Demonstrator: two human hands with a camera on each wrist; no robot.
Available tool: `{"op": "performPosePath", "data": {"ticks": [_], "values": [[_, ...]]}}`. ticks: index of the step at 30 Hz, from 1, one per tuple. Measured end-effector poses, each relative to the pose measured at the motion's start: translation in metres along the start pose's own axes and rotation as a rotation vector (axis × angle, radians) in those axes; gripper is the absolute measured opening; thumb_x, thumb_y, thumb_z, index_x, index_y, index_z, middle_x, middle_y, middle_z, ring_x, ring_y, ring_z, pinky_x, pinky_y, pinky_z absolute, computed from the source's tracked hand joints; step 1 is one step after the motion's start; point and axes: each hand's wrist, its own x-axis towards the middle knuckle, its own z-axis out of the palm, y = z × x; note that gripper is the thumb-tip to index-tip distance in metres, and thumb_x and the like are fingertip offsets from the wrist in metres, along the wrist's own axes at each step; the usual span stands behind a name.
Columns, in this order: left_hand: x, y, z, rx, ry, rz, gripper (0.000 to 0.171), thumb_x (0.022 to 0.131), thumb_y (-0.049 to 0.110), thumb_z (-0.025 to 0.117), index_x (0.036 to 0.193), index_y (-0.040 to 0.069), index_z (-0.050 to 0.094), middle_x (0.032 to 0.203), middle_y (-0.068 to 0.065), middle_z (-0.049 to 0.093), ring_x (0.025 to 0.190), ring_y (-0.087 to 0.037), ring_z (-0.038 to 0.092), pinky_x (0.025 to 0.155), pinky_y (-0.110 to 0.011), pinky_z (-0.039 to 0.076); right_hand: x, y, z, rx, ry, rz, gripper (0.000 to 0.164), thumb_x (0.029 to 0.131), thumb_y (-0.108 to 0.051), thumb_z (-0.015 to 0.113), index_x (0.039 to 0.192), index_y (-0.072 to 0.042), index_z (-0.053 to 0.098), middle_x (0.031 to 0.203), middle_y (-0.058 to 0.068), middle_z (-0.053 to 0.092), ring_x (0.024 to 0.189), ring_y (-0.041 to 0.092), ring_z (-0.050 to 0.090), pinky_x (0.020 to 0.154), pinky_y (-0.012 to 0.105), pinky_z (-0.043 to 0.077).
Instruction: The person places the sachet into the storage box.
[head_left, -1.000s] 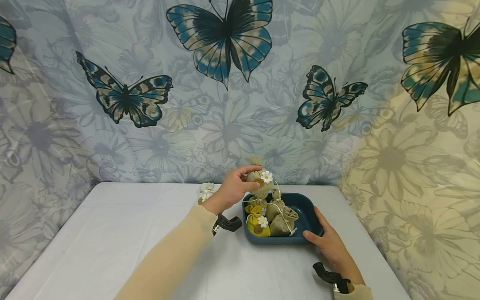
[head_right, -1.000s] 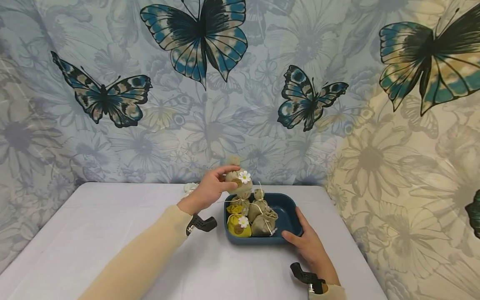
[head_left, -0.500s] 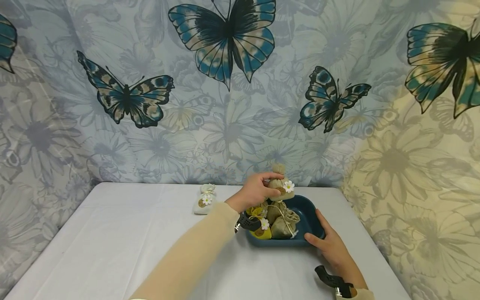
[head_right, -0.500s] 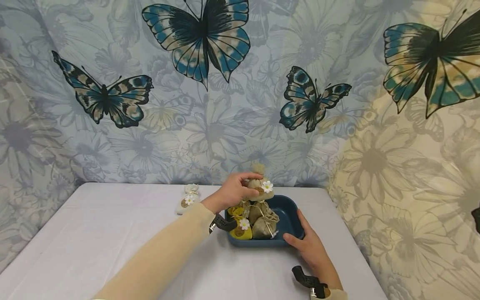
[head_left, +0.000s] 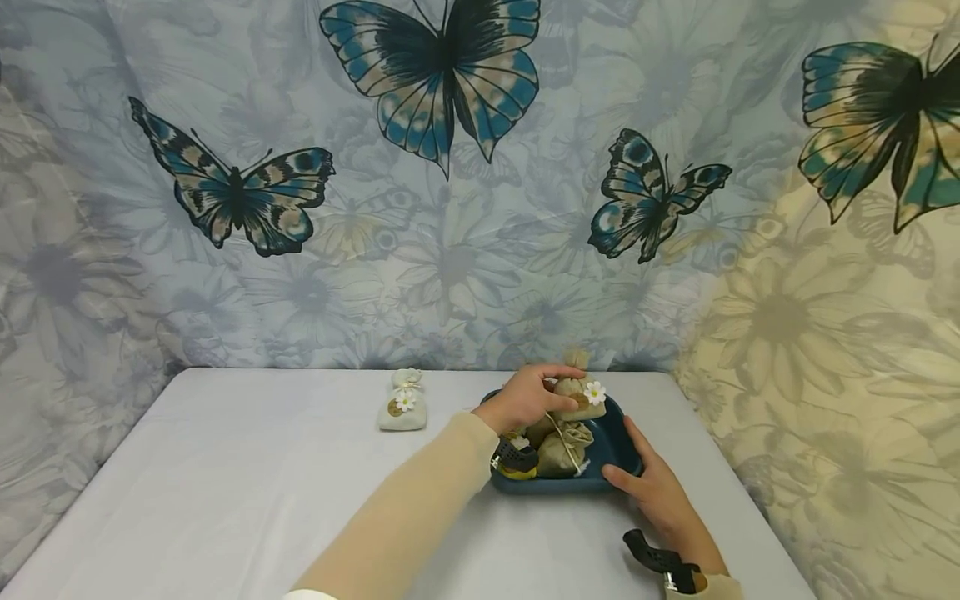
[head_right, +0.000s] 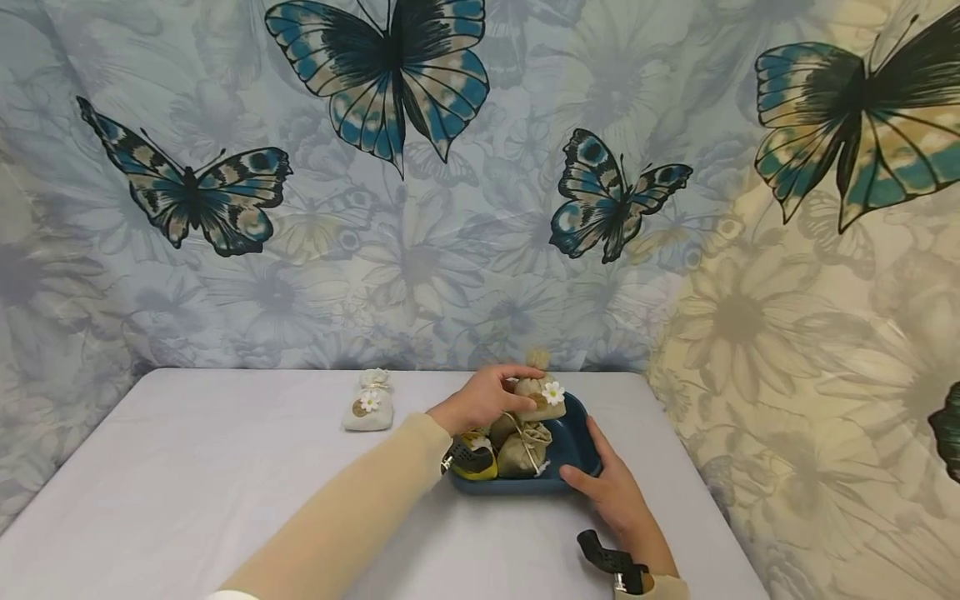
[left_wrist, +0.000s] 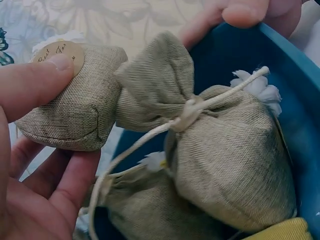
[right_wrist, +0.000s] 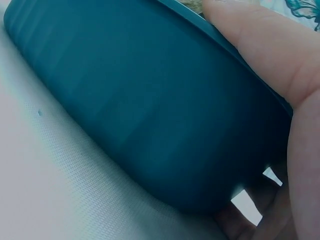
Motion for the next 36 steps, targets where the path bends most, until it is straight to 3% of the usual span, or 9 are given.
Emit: {"op": "performPosePath", "data": {"ticks": [4,9,15,19,24,30,36], "values": [[0.004,-0.006,0.006,0.015,0.001,-0.002,0.043,0.088,0.022,0.080,0.127,0.038,0.068,0.130,0.016,0.054,0.091,-0.015,0.058,0.060,-0.030,0.047,0.001,0.002,0.001,0.002,0.010,0.013,0.095,0.093,-0.027,0.073,0.162,-0.029,0.007,0.165,0.011,0.003,0.148,0.040,0.002,0.110,0.068,0.006],[0.009,-0.010,0.012,0.020,-0.011,0.000,0.044,0.088,0.022,0.079,0.128,0.036,0.068,0.135,0.013,0.053,0.094,-0.012,0.059,0.069,-0.030,0.051,0.000,0.000,0.001,-0.004,0.014,0.023,0.095,0.093,-0.027,0.073,0.162,-0.031,0.007,0.165,0.011,0.004,0.148,0.040,0.003,0.110,0.067,0.008],[0.014,-0.015,0.017,0.103,-0.040,-0.007,0.049,0.088,0.018,0.079,0.133,0.032,0.065,0.139,0.011,0.052,0.099,-0.007,0.058,0.080,-0.027,0.050,-0.002,-0.003,0.001,-0.005,0.026,0.006,0.094,0.093,-0.026,0.073,0.162,-0.031,0.009,0.165,0.010,0.005,0.148,0.039,0.004,0.111,0.066,0.009],[0.016,-0.018,0.020,0.088,-0.043,-0.026,0.050,0.089,0.014,0.078,0.135,0.029,0.065,0.143,0.009,0.050,0.110,-0.007,0.057,0.089,-0.028,0.048,-0.002,-0.002,0.001,0.008,0.027,0.005,0.095,0.092,-0.024,0.074,0.162,-0.029,0.010,0.165,0.010,0.006,0.148,0.038,0.003,0.111,0.066,0.008],[0.018,-0.022,0.024,0.125,-0.023,-0.031,0.048,0.089,0.018,0.078,0.133,0.033,0.065,0.142,0.012,0.050,0.126,-0.009,0.049,0.099,-0.031,0.043,-0.001,0.000,0.003,0.004,0.030,-0.012,0.094,0.092,-0.023,0.074,0.162,-0.028,0.011,0.165,0.010,0.007,0.148,0.038,0.004,0.111,0.066,0.009],[0.019,-0.027,0.026,0.155,-0.014,-0.022,0.045,0.088,0.019,0.078,0.129,0.034,0.067,0.139,0.013,0.053,0.127,-0.007,0.048,0.099,-0.029,0.043,-0.001,0.000,0.003,-0.007,0.031,-0.011,0.094,0.092,-0.024,0.074,0.162,-0.027,0.012,0.165,0.009,0.008,0.148,0.037,0.004,0.111,0.066,0.009],[0.022,-0.031,0.028,0.220,-0.028,-0.010,0.046,0.090,0.018,0.076,0.132,0.033,0.066,0.139,0.012,0.053,0.123,-0.005,0.050,0.090,-0.028,0.045,-0.002,-0.001,0.003,-0.020,0.043,-0.018,0.094,0.091,-0.024,0.075,0.162,-0.025,0.013,0.165,0.009,0.010,0.148,0.036,0.006,0.111,0.066,0.009]]}}
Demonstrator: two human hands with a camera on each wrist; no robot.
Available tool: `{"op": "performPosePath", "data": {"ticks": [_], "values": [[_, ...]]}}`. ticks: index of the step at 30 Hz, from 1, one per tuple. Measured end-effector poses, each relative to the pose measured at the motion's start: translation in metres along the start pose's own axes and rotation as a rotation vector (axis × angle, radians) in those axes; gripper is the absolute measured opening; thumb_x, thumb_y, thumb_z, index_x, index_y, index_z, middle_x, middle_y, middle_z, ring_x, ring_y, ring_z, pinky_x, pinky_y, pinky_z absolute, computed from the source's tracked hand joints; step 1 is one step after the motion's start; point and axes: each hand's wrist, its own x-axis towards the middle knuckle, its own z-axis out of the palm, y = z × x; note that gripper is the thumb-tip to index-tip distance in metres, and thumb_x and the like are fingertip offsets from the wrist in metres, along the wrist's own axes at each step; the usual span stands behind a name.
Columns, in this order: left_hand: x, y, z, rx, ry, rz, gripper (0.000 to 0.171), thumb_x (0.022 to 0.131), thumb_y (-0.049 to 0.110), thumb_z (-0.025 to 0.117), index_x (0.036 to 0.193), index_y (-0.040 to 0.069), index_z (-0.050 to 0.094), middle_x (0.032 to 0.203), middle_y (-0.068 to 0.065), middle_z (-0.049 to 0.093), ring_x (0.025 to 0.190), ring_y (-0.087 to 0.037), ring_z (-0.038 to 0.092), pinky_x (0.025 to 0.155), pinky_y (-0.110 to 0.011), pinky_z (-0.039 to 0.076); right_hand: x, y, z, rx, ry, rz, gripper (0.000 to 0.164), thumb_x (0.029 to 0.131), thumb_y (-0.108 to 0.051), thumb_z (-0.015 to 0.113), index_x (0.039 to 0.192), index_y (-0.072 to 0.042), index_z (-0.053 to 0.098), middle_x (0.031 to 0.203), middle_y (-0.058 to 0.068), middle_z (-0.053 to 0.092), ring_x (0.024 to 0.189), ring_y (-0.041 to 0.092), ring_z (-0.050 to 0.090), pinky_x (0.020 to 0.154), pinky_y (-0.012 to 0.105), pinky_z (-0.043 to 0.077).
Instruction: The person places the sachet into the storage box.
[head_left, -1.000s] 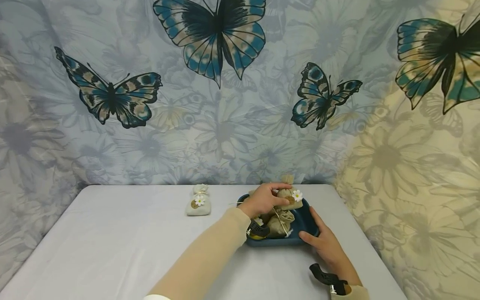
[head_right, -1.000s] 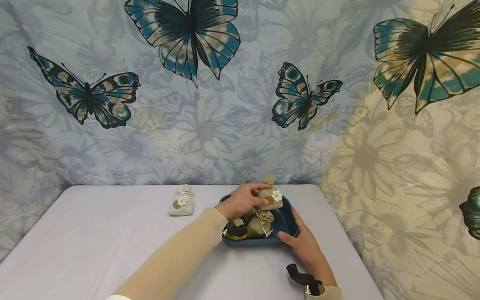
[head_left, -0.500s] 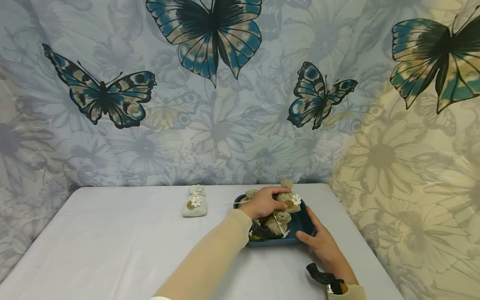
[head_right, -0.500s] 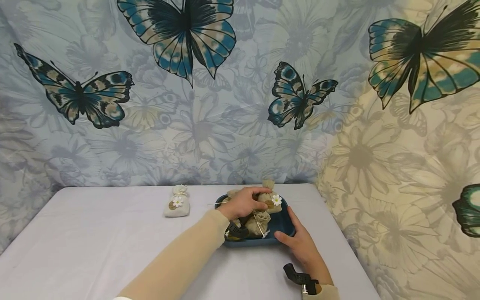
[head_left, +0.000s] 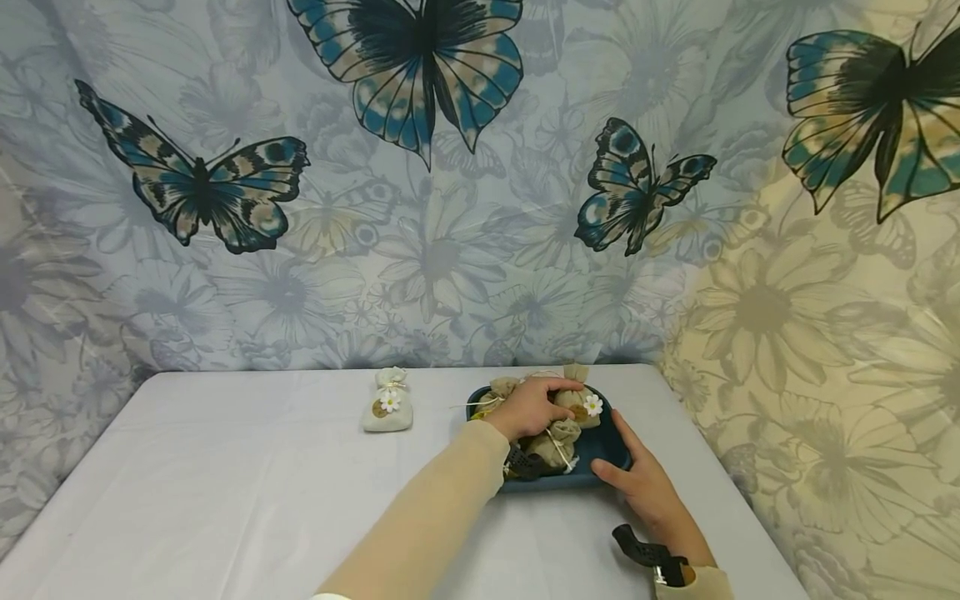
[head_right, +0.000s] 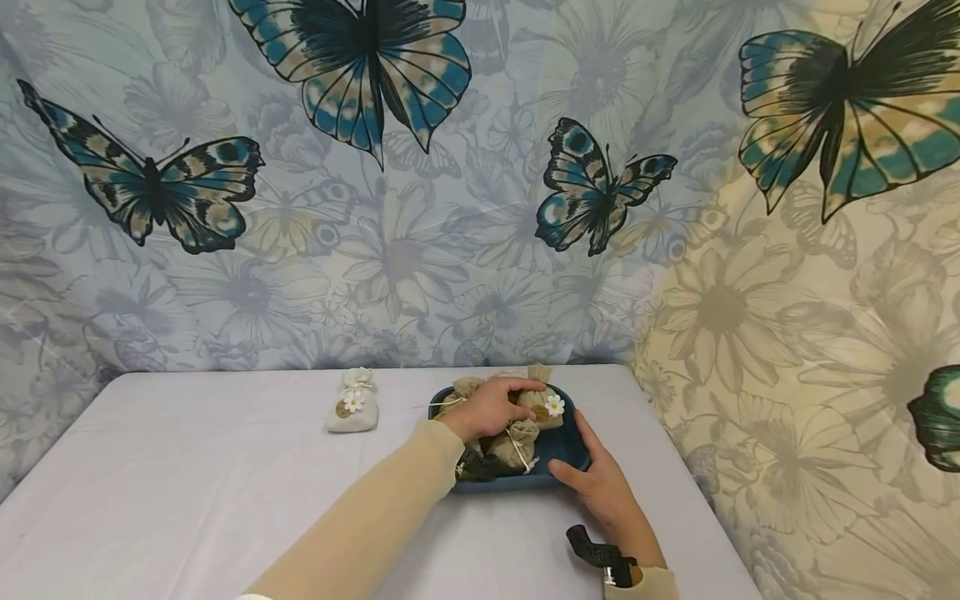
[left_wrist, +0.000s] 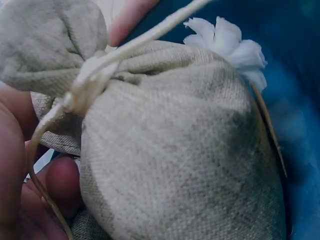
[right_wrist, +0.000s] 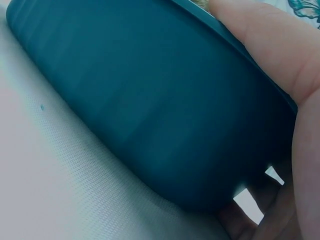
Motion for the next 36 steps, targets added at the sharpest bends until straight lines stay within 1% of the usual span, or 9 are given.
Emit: {"op": "performPosePath", "data": {"ticks": [3,6,8,15,21,25,28,31,36], "values": [[0.000,0.000,0.000,0.069,-0.007,-0.002,0.046,0.093,0.013,0.073,0.134,0.032,0.065,0.139,0.011,0.054,0.121,-0.005,0.050,0.087,-0.028,0.045,0.000,0.000,0.000,0.000,0.001,-0.004,0.093,0.091,-0.024,0.075,0.162,-0.026,0.013,0.165,0.010,0.010,0.148,0.037,0.006,0.111,0.065,0.010],[0.001,0.001,0.001,0.122,-0.020,-0.012,0.048,0.094,0.008,0.070,0.136,0.030,0.064,0.140,0.009,0.054,0.122,-0.006,0.052,0.090,-0.024,0.045,0.000,-0.001,0.000,0.009,-0.003,-0.007,0.093,0.092,-0.023,0.074,0.162,-0.026,0.013,0.165,0.009,0.009,0.148,0.036,0.006,0.111,0.065,0.010],[0.001,0.001,0.001,0.131,-0.030,-0.018,0.048,0.094,0.007,0.069,0.137,0.028,0.063,0.141,0.007,0.054,0.123,-0.008,0.053,0.093,-0.023,0.045,0.000,-0.001,0.000,0.014,-0.004,-0.009,0.093,0.092,-0.023,0.074,0.162,-0.025,0.013,0.165,0.009,0.009,0.148,0.036,0.005,0.111,0.065,0.009],[-0.002,0.002,-0.001,0.114,-0.042,-0.032,0.047,0.095,0.010,0.069,0.139,0.026,0.061,0.143,0.006,0.053,0.126,-0.010,0.052,0.098,-0.024,0.043,0.000,0.000,0.000,0.029,-0.012,-0.005,0.092,0.093,-0.022,0.074,0.162,-0.027,0.013,0.165,0.008,0.008,0.148,0.036,0.004,0.112,0.065,0.008],[-0.008,0.006,-0.005,-0.007,-0.014,-0.033,0.043,0.097,0.015,0.067,0.139,0.023,0.061,0.141,0.006,0.054,0.125,-0.014,0.054,0.095,-0.027,0.046,0.000,0.002,-0.001,0.040,-0.019,-0.004,0.093,0.093,-0.021,0.073,0.162,-0.024,0.011,0.165,0.008,0.007,0.148,0.036,0.003,0.112,0.065,0.008],[-0.017,0.013,-0.009,-0.046,0.019,-0.049,0.037,0.100,0.022,0.063,0.137,0.024,0.063,0.138,0.007,0.055,0.124,-0.016,0.054,0.088,-0.031,0.049,-0.001,0.004,0.000,0.041,-0.021,-0.014,0.092,0.093,-0.020,0.073,0.162,-0.026,0.012,0.165,0.008,0.007,0.148,0.036,0.002,0.112,0.065,0.008],[-0.028,0.021,-0.014,-0.076,0.021,-0.052,0.036,0.102,0.024,0.060,0.138,0.023,0.062,0.141,0.007,0.053,0.127,-0.017,0.052,0.091,-0.034,0.049,-0.001,0.005,0.000,0.037,-0.023,-0.019,0.092,0.093,-0.020,0.073,0.162,-0.028,0.012,0.165,0.009,0.007,0.148,0.036,0.003,0.111,0.065,0.008],[-0.041,0.032,-0.021,-0.120,0.012,-0.044,0.037,0.103,0.027,0.058,0.140,0.026,0.059,0.144,0.005,0.051,0.131,-0.018,0.049,0.096,-0.038,0.047,0.000,0.004,-0.001,0.036,-0.023,-0.019,0.093,0.093,-0.020,0.073,0.162,-0.026,0.011,0.165,0.009,0.007,0.148,0.037,0.003,0.111,0.065,0.008],[-0.063,0.046,-0.036,-0.137,0.007,-0.009,0.037,0.104,0.034,0.057,0.141,0.034,0.056,0.142,0.004,0.054,0.129,-0.014,0.050,0.098,-0.038,0.046,0.001,0.004,-0.002,0.025,-0.021,0.001,0.094,0.093,-0.023,0.073,0.162,-0.022,0.010,0.165,0.010,0.007,0.148,0.039,0.003,0.111,0.066,0.008]]}}
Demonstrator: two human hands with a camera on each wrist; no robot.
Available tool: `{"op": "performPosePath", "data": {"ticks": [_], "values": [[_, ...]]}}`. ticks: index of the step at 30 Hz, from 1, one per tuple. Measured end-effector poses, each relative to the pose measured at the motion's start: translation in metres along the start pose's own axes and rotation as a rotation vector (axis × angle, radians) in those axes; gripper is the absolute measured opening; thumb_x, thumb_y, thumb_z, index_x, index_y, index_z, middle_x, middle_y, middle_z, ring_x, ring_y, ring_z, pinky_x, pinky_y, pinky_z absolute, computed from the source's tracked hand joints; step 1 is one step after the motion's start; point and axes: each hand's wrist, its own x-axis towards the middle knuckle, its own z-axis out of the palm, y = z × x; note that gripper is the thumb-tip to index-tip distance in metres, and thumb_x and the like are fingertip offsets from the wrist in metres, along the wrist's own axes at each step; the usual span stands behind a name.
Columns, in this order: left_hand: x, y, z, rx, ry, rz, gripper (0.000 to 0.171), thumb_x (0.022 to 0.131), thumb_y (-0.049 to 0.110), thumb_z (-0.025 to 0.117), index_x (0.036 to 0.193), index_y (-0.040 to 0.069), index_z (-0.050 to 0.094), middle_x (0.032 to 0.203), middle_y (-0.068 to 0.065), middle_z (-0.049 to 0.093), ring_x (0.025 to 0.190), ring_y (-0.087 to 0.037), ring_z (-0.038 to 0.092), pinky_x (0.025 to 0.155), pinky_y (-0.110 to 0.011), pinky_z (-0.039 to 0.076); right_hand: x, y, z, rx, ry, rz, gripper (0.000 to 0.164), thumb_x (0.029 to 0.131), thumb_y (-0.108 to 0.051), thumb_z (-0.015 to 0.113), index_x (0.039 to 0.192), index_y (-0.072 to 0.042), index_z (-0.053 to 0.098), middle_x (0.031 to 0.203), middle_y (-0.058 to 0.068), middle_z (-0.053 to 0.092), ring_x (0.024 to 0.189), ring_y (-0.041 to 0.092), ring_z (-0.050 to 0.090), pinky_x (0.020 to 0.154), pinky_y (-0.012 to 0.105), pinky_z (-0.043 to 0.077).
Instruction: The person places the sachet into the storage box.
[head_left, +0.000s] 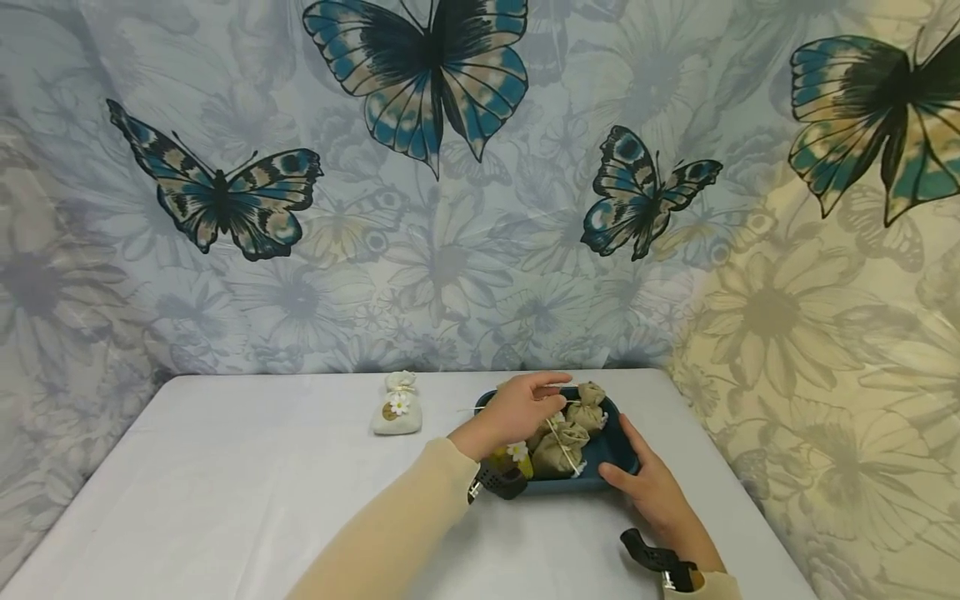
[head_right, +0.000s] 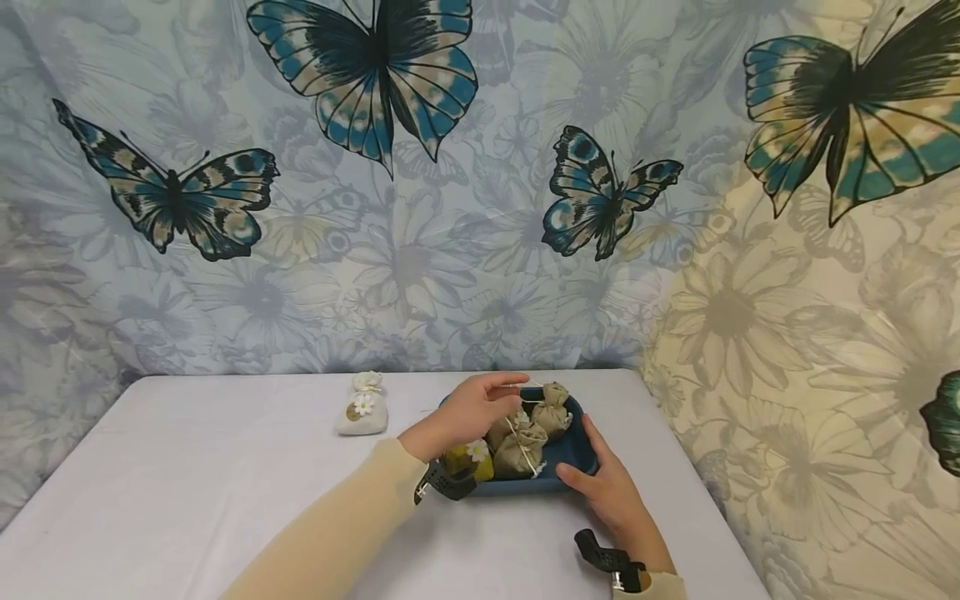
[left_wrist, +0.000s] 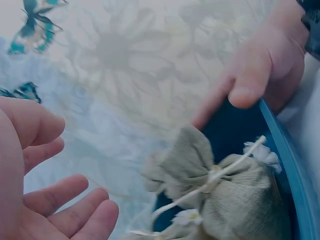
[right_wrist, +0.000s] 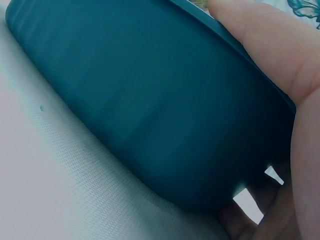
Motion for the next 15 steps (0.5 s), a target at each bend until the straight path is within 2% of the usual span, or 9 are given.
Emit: {"op": "performPosePath", "data": {"ticks": [4,8,15], "values": [[-0.019,0.007,-0.012,0.014,0.017,0.028,0.038,0.103,0.038,0.056,0.141,0.038,0.055,0.139,0.009,0.055,0.128,-0.011,0.050,0.097,-0.038,0.046,0.000,0.001,-0.001,0.001,-0.002,0.015,0.093,0.094,-0.025,0.072,0.162,-0.024,0.009,0.165,0.011,0.006,0.148,0.040,0.003,0.111,0.066,0.008],[-0.041,0.007,-0.028,0.021,0.023,0.056,0.039,0.103,0.039,0.056,0.142,0.037,0.054,0.139,0.011,0.054,0.126,-0.012,0.052,0.097,-0.038,0.047,-0.001,0.002,0.000,0.014,-0.006,0.009,0.092,0.095,-0.023,0.071,0.162,-0.024,0.009,0.165,0.011,0.005,0.148,0.039,0.002,0.111,0.066,0.008],[-0.075,-0.006,-0.060,-0.006,0.057,0.061,0.041,0.104,0.029,0.056,0.145,0.028,0.053,0.142,0.001,0.052,0.127,-0.021,0.053,0.098,-0.041,0.047,-0.001,0.000,0.000,-0.006,-0.017,0.006,0.093,0.095,-0.024,0.071,0.162,-0.022,0.007,0.165,0.011,0.004,0.147,0.041,0.001,0.110,0.067,0.008]]}}
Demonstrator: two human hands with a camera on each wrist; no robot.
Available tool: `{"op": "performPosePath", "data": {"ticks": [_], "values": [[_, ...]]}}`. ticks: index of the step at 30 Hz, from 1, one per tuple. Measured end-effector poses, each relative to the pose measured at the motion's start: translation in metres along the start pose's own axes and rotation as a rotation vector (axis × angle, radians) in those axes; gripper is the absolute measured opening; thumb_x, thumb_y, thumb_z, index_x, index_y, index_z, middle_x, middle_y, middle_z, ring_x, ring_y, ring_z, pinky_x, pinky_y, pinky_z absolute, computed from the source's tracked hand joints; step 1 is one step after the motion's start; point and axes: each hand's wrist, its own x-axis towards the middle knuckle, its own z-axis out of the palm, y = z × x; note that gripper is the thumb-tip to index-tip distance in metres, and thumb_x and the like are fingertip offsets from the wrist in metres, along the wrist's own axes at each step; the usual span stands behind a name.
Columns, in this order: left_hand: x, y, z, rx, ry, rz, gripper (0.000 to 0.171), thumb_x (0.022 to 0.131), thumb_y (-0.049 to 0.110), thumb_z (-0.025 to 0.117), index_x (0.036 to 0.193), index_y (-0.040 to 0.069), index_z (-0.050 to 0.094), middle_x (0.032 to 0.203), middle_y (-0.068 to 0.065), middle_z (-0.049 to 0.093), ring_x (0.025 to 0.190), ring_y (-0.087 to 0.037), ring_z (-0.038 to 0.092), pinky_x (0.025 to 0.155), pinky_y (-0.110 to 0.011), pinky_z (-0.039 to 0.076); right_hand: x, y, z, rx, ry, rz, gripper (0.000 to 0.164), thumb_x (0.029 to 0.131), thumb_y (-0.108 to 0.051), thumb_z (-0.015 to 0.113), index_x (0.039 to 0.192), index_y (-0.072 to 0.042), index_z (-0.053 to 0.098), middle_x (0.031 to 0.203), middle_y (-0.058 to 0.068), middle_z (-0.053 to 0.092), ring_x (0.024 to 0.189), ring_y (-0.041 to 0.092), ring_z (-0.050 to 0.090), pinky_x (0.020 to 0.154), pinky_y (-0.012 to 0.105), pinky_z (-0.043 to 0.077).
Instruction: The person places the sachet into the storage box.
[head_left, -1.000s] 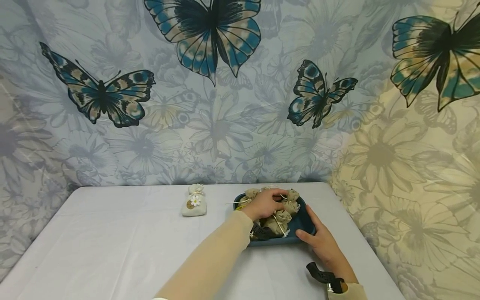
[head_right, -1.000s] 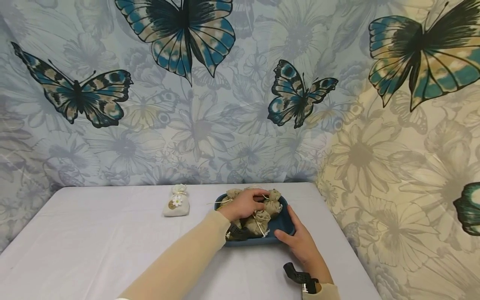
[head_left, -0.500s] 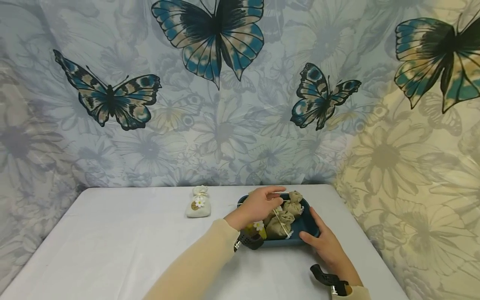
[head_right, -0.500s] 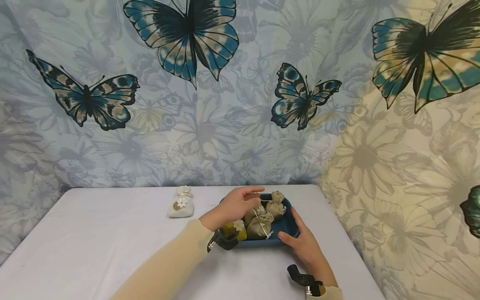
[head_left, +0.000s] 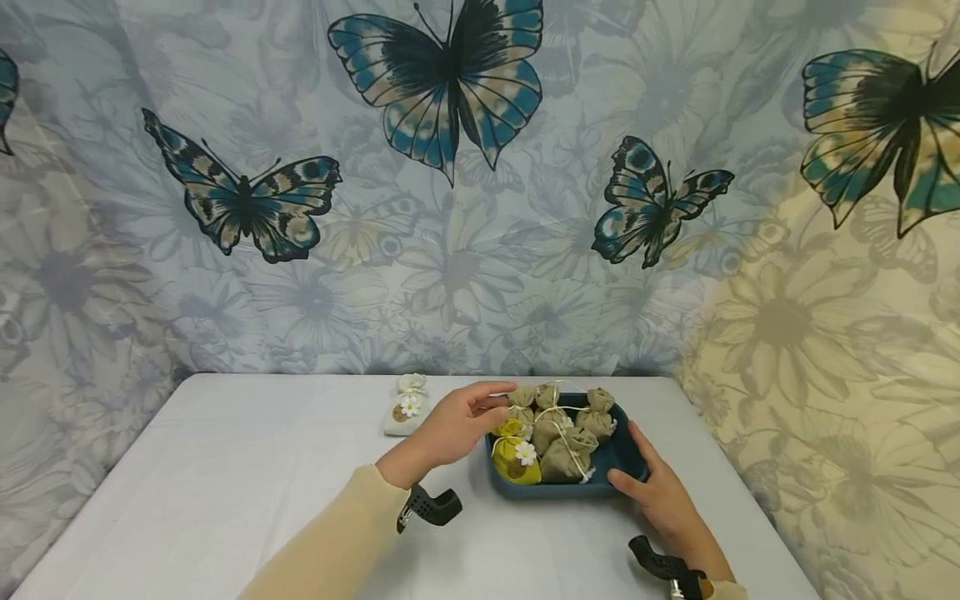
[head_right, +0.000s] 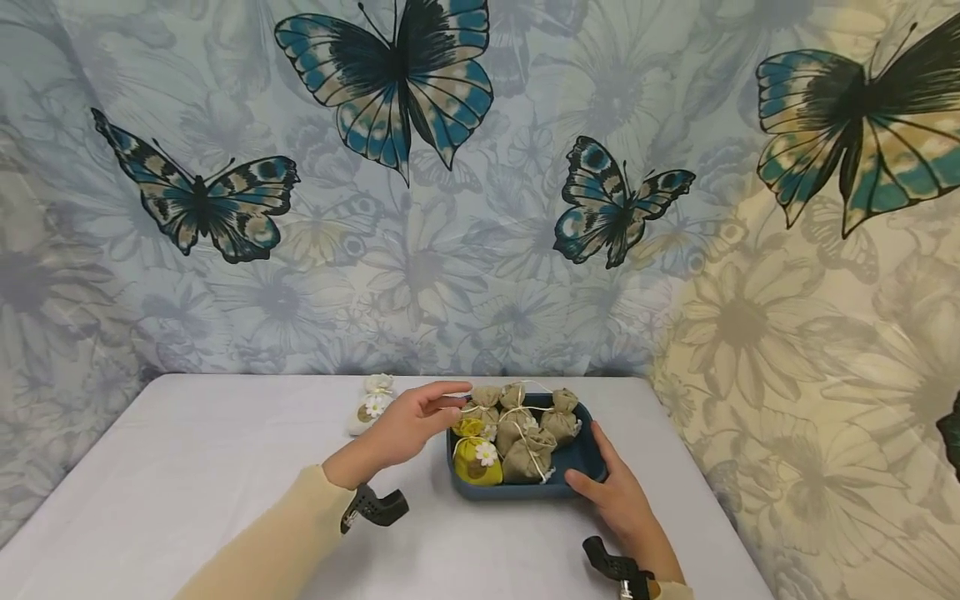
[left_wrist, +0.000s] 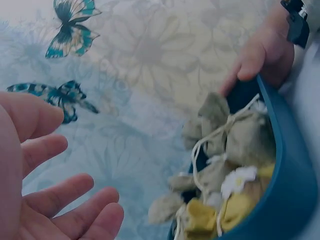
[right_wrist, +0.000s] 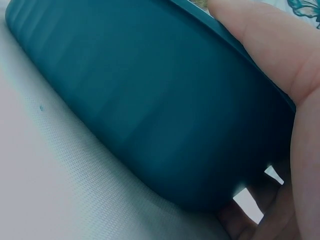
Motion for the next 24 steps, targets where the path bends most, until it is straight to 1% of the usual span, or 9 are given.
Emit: {"op": "performPosePath", "data": {"ticks": [4,6,11,15,21,24], "values": [[-0.011,-0.006,-0.018,0.013,0.029,0.002,0.043,0.103,0.029,0.058,0.145,0.024,0.053,0.146,-0.003,0.049,0.127,-0.023,0.052,0.099,-0.042,0.046,0.000,0.000,-0.003,-0.035,0.003,-0.007,0.094,0.095,-0.025,0.071,0.162,-0.023,0.005,0.165,0.013,0.003,0.147,0.044,0.002,0.109,0.069,0.010],[-0.016,-0.011,-0.026,0.025,0.046,-0.006,0.044,0.103,0.031,0.059,0.145,0.025,0.053,0.146,-0.003,0.049,0.127,-0.024,0.052,0.099,-0.042,0.046,0.000,0.001,-0.004,-0.051,0.006,-0.011,0.094,0.095,-0.026,0.071,0.162,-0.024,0.005,0.165,0.014,0.003,0.147,0.045,0.002,0.108,0.069,0.010],[-0.029,-0.023,-0.044,0.046,0.081,-0.039,0.046,0.101,0.031,0.063,0.145,0.023,0.053,0.145,-0.004,0.050,0.127,-0.026,0.052,0.099,-0.045,0.046,0.000,0.002,-0.004,-0.042,0.002,-0.008,0.094,0.095,-0.025,0.071,0.162,-0.023,0.006,0.165,0.014,0.003,0.147,0.044,0.002,0.109,0.069,0.010],[-0.037,-0.030,-0.057,0.031,0.102,-0.066,0.048,0.100,0.026,0.064,0.147,0.021,0.052,0.147,-0.007,0.048,0.129,-0.029,0.051,0.097,-0.047,0.047,0.000,0.002,-0.003,-0.037,0.002,0.000,0.095,0.094,-0.025,0.072,0.162,-0.024,0.006,0.165,0.015,0.004,0.147,0.044,0.002,0.109,0.068,0.010],[-0.042,-0.040,-0.079,-0.016,0.175,-0.106,0.051,0.098,0.021,0.068,0.147,0.018,0.052,0.149,-0.006,0.045,0.132,-0.028,0.048,0.100,-0.048,0.045,0.002,0.000,0.000,-0.050,0.006,0.002,0.096,0.094,-0.026,0.073,0.162,-0.025,0.006,0.165,0.016,0.003,0.146,0.045,0.003,0.109,0.068,0.011],[-0.043,-0.046,-0.089,-0.028,0.207,-0.121,0.053,0.097,0.018,0.068,0.147,0.016,0.051,0.151,-0.008,0.043,0.134,-0.031,0.045,0.098,-0.050,0.045,0.002,0.000,0.000,-0.056,0.007,-0.006,0.096,0.094,-0.025,0.072,0.162,-0.024,0.005,0.165,0.016,0.003,0.146,0.045,0.003,0.109,0.069,0.011]]}}
